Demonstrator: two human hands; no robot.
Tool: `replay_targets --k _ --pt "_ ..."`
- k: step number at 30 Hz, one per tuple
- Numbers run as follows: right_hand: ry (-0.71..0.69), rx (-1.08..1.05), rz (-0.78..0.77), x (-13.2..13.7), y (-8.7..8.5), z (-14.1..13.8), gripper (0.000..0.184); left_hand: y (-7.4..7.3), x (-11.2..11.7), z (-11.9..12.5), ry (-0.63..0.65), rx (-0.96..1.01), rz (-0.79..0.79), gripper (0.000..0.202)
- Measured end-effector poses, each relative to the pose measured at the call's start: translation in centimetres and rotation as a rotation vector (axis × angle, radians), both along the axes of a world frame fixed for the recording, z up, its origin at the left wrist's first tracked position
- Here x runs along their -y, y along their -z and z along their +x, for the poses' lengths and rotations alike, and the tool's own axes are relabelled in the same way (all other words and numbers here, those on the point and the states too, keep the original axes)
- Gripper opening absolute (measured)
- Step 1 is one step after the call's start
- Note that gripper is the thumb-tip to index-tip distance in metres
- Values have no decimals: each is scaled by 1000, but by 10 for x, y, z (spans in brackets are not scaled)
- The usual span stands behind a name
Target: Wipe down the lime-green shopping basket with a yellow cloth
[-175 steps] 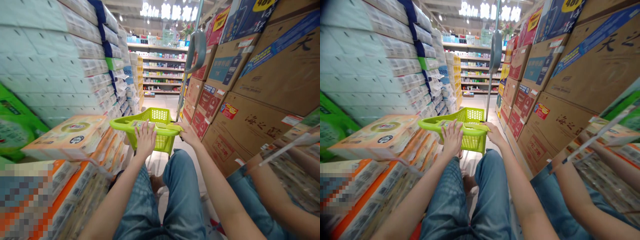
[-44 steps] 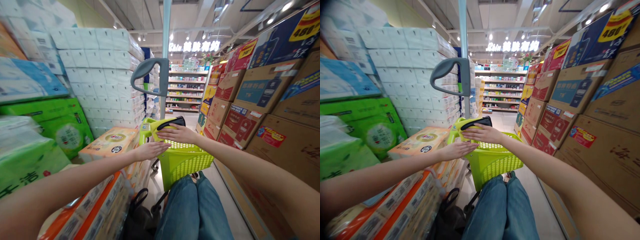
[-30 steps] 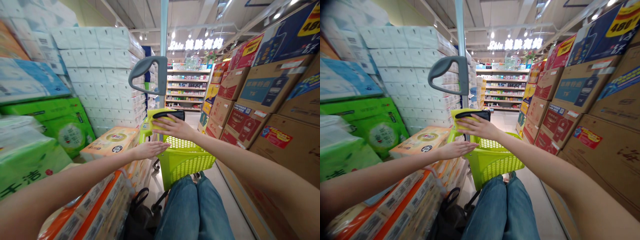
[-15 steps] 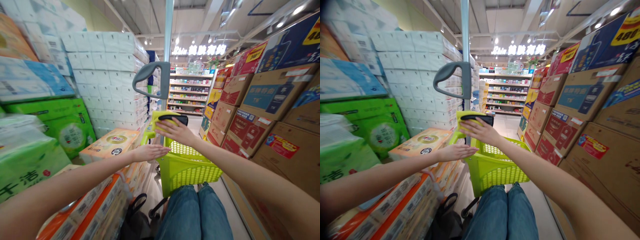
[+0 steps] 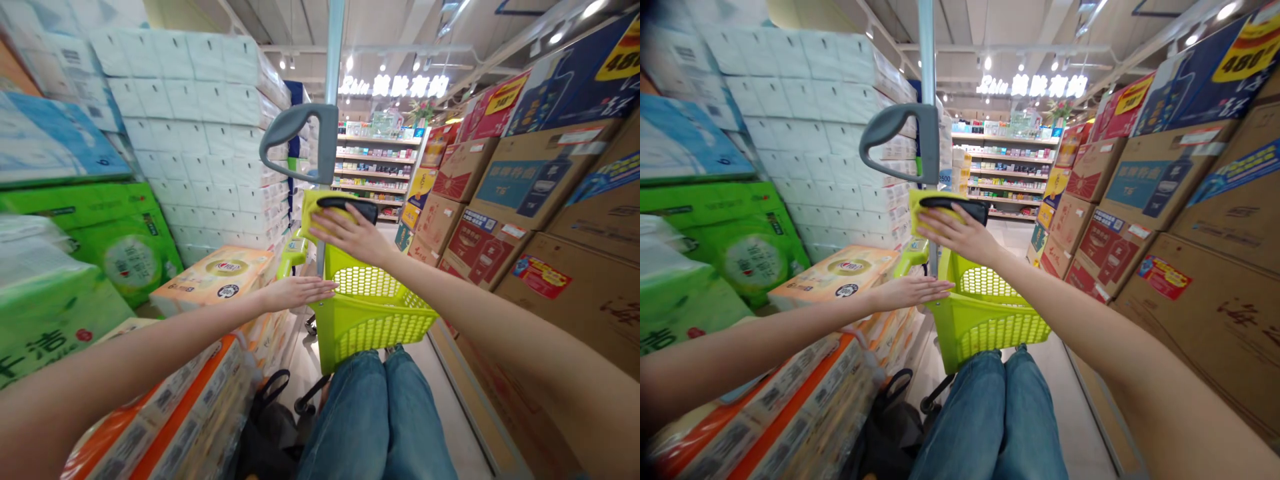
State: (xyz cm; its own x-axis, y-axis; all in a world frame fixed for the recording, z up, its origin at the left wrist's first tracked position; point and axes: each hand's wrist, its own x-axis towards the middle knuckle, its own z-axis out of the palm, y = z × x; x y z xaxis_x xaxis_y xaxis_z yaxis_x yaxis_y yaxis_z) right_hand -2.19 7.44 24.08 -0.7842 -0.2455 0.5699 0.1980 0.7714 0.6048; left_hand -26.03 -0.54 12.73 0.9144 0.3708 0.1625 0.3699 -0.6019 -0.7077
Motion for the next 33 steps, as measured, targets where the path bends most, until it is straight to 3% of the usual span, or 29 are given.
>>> replay_targets --k 3,5,7,11,13,15,18,20,22,28,30,33 --pt "-72 146 63 -2 48 3 67 4 -1 0 -99 -14 -76 65" --pt "-94 201 96 -5 58 5 65 4 -1 1 -159 -51 -97 65" --pt "-68 184 84 -7 42 5 64 4 -1 2 -150 -65 -90 65" --pt "-31 -27 -39 -9 -17 -1 70 1 -1 2 -13 4 5 66" --pt "-33 -127 -82 -10 -28 -7 70 0 0 1 18 16 64 65" --pt "-32 -163 -95 -9 -16 -10 69 1 0 1 10 -9 104 62" --pt "-48 -66 -47 -6 26 -11 67 2 0 1 -28 -52 118 58" --pt "-78 50 12 -5 45 -9 65 3 0 1 -38 -49 104 57" --pt "-87 112 52 -6 42 -7 64 3 -1 1 -36 -37 94 58" --pt "-22 -73 35 -12 -39 -11 67 -1 0 1 -14 -12 51 62" --pt "-20 -87 36 -11 -37 -13 66 -3 2 2 -27 -12 31 64" --pt "-6 -21 77 -7 5 -11 60 -3 3 3 -65 -44 36 63"
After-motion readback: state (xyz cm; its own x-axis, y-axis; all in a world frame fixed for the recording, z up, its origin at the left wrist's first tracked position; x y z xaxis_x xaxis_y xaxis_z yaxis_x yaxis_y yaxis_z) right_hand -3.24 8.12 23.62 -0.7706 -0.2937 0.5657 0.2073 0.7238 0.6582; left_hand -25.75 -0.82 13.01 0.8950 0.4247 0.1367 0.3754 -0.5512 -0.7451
